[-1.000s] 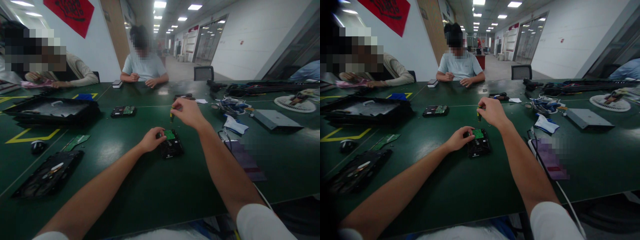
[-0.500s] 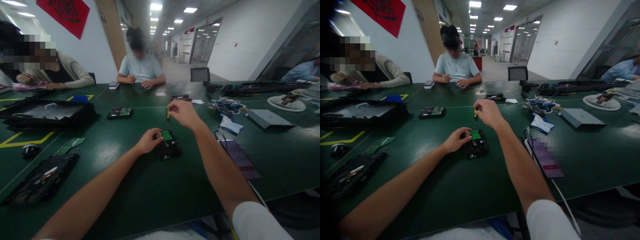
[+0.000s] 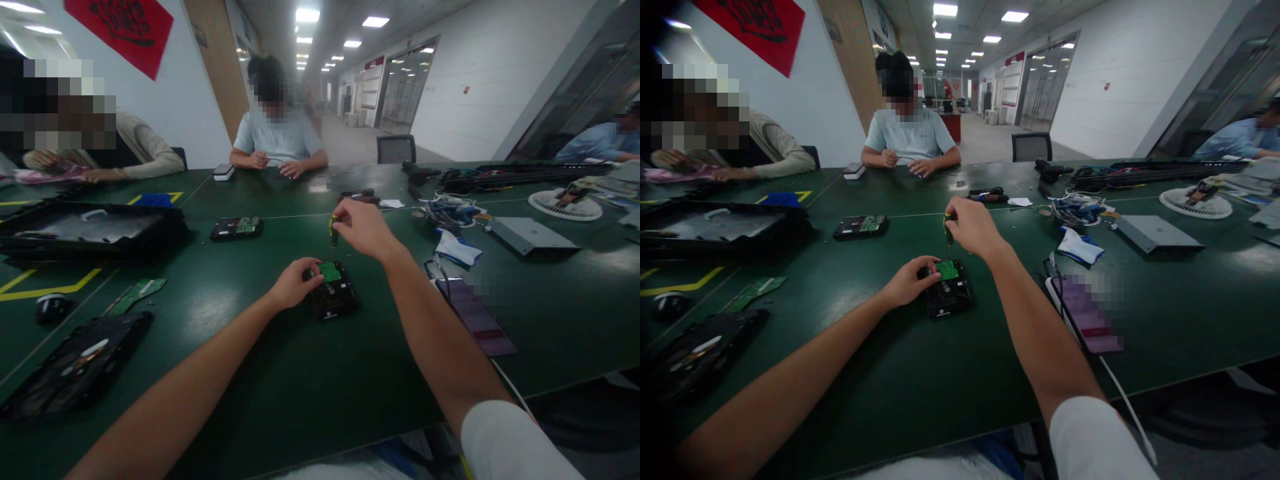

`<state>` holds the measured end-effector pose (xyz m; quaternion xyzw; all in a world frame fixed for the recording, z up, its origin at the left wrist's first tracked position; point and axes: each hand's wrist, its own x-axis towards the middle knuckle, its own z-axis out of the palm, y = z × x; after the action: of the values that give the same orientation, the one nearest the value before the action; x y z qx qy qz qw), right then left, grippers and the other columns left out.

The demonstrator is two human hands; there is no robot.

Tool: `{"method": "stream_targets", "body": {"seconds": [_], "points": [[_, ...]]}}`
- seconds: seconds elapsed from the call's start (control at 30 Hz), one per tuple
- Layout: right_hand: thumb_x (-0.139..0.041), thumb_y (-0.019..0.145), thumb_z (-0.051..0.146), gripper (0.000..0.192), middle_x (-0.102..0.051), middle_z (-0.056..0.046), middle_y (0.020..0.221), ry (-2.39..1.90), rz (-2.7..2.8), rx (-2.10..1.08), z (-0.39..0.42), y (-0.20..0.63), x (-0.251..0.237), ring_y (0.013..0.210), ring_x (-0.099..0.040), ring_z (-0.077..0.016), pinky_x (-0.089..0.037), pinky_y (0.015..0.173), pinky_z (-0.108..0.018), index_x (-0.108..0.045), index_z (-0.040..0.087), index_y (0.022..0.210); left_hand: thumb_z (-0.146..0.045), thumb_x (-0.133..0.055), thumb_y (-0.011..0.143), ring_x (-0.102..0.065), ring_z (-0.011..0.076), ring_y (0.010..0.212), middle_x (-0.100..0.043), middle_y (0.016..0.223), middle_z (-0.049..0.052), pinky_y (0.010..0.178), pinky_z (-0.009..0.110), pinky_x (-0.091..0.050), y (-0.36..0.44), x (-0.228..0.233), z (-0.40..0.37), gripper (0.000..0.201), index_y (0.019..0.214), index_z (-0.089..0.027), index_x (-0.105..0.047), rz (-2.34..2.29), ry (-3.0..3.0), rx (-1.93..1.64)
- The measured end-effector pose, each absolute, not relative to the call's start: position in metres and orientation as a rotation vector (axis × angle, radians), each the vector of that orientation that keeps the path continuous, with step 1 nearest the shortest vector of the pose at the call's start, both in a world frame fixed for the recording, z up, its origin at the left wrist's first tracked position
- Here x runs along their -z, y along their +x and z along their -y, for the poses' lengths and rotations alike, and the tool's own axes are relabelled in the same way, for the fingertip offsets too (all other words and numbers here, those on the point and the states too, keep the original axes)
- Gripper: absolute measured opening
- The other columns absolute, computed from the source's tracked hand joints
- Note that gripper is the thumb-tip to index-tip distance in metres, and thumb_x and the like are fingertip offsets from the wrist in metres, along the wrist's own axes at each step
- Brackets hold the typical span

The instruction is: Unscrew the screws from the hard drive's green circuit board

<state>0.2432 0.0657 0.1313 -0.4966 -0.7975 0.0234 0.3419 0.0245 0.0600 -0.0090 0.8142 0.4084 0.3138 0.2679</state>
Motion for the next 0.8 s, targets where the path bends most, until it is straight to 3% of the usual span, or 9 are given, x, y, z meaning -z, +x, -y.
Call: {"method": "stream_targets", "body": {"seconds": [0.37, 0.67, 0.8], "points": [[-0.072, 0.082, 0.013, 0.020, -0.074, -0.005, 0.098, -1.256, 2.092, -0.125, -0.0647, 0.2451, -0.1319, 0.086, -0.070, -0.0203, -0.054, 0.081, -0.035, -0.066, 0.021, 0.100, -0.035, -0.066, 0.089, -0.063, 0.0260, 0.112, -0.067, 0.130, 0.006, 0.099, 0.043, -0.049, 0.0238, 0.0080, -0.0593, 0.013, 0.091, -0.022, -0.064, -1.086, 2.215, -0.855], [-0.076, 0.081, 0.020, 0.014, -0.073, -0.005, 0.093, -1.268, 2.062, -0.100, -0.0654, 0.2458, -0.1322, 0.084, -0.068, -0.0207, -0.053, 0.077, -0.034, -0.067, 0.019, 0.092, -0.035, -0.066, 0.089, -0.063, 0.0262, 0.113, -0.067, 0.130, 0.007, 0.099, 0.043, -0.048, 0.0234, 0.0093, -0.0600, 0.013, 0.092, -0.023, -0.064, -1.086, 2.209, -0.850], [-0.071, 0.083, 0.011, 0.016, -0.074, -0.005, 0.097, -1.230, 2.099, -0.119, -0.0666, 0.2465, -0.1314, 0.086, -0.069, -0.0201, -0.053, 0.082, -0.034, -0.070, 0.020, 0.097, -0.035, -0.066, 0.089, -0.063, 0.0262, 0.111, -0.066, 0.131, 0.006, 0.098, 0.044, -0.049, 0.0239, 0.0107, -0.0605, 0.013, 0.092, -0.023, -0.064, -1.095, 2.206, -0.855]]}}
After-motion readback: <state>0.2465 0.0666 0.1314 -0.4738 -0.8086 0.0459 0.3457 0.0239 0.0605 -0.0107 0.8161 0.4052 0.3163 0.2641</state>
